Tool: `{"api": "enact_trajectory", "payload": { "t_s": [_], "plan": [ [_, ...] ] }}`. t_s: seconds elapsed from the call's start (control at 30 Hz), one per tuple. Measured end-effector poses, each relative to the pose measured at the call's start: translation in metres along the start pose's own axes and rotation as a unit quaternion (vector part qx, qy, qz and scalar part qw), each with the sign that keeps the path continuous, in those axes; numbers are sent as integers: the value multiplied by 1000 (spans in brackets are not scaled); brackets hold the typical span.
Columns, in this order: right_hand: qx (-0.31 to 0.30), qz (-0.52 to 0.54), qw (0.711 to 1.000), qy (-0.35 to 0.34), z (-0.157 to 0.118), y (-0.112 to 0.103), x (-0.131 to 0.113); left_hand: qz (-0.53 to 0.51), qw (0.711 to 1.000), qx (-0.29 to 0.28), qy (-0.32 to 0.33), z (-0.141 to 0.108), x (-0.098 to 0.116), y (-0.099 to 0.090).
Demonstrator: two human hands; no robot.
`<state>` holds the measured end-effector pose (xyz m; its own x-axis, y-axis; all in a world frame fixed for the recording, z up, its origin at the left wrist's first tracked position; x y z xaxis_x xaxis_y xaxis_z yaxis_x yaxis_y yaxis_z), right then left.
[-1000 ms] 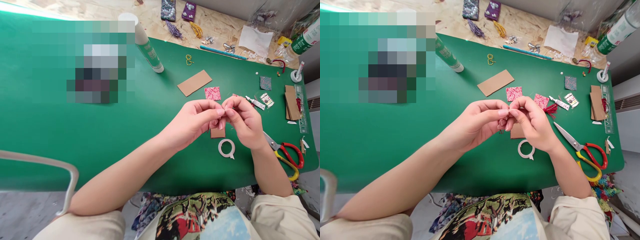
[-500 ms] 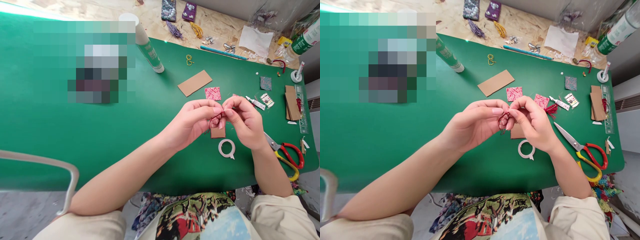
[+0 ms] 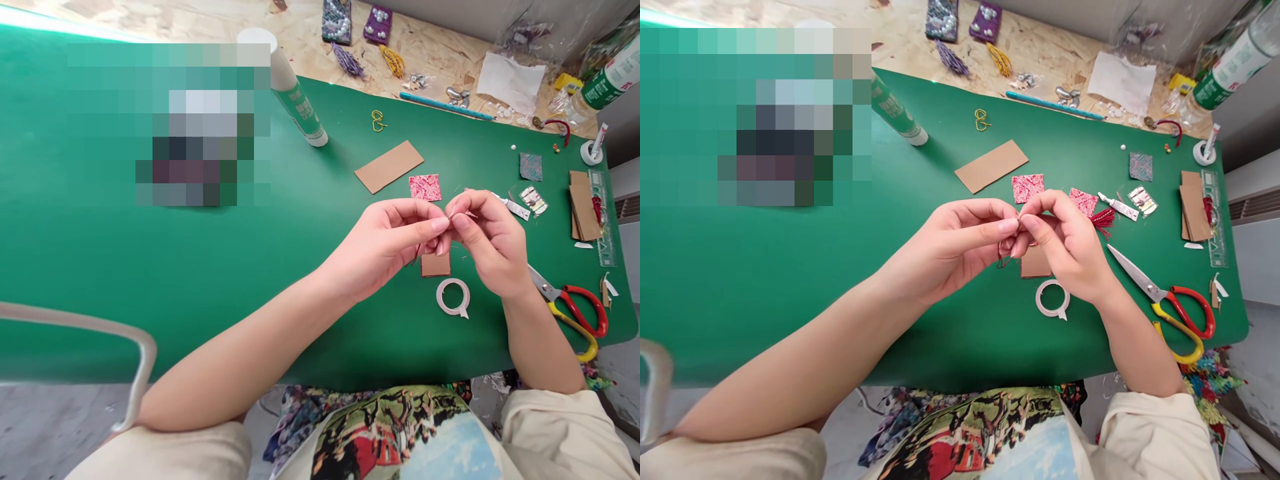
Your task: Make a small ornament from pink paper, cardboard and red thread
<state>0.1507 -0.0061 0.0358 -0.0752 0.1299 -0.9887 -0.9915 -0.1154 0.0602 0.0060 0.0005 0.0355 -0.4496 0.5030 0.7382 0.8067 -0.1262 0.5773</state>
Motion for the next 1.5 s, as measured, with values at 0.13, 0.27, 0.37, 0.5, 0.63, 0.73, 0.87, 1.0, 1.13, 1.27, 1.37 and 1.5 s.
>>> {"api": "enact_trajectory", "payload": {
  "t_s": [0.13, 0.27, 0.37, 0.5, 0.63, 0.73, 0.87, 1.0, 1.13, 1.27, 1.37, 1.5],
  "plan": [
    [-6, -11, 1000, 1, 1, 0, -1, 4, 1000, 2, 0, 1, -1, 0],
    [-8, -29, 1000, -1, 2, -1, -2, 17, 1000, 6, -2, 1, -2, -1],
    [-19, -23, 1000, -3, 2, -2, -3, 14, 1000, 3, -9, 1, -2, -1],
    [-27, -2, 1000, 5, 2, -1, -2, -2, 1000, -13, -8, 1, -1, 0],
    [-14, -7, 1000, 19, 2, -1, -1, -7, 1000, -17, -10, 1, 0, 0],
    [-17, 4, 1000, 15, 1, -1, -2, -7, 1000, -16, -21, 0, 0, -1],
    [-27, 7, 999, 15, 2, -1, -3, 1, 1000, -13, -27, 0, -1, -1],
    [-25, -9, 999, 17, 2, -2, -3, 4, 1000, -15, -25, 1, -1, -1],
    [-37, -2, 999, 17, 1, -2, -2, -1, 999, -19, -27, 1, -2, 0],
    [-39, 3, 999, 15, 1, -2, -1, -15, 999, -25, -28, 0, -1, 0],
    [-31, -2, 999, 21, 1, -1, 0, -18, 999, -25, -29, 0, -1, 0],
    [-29, 0, 999, 19, 2, -1, -1, -12, 999, -24, -29, 1, -1, 0]
  ]
}}
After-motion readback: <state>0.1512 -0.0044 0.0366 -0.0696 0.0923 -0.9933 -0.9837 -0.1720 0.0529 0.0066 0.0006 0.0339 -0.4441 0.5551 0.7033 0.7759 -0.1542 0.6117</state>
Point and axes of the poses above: each hand's wrist, its own z-axis towards the middle knuckle, its own y-axis out of the palm, x = y × z, the point moved 3 cm from there along z, towards the middle knuckle, and after that the axes turned 9 degrees about x, right-handed, at the moved point
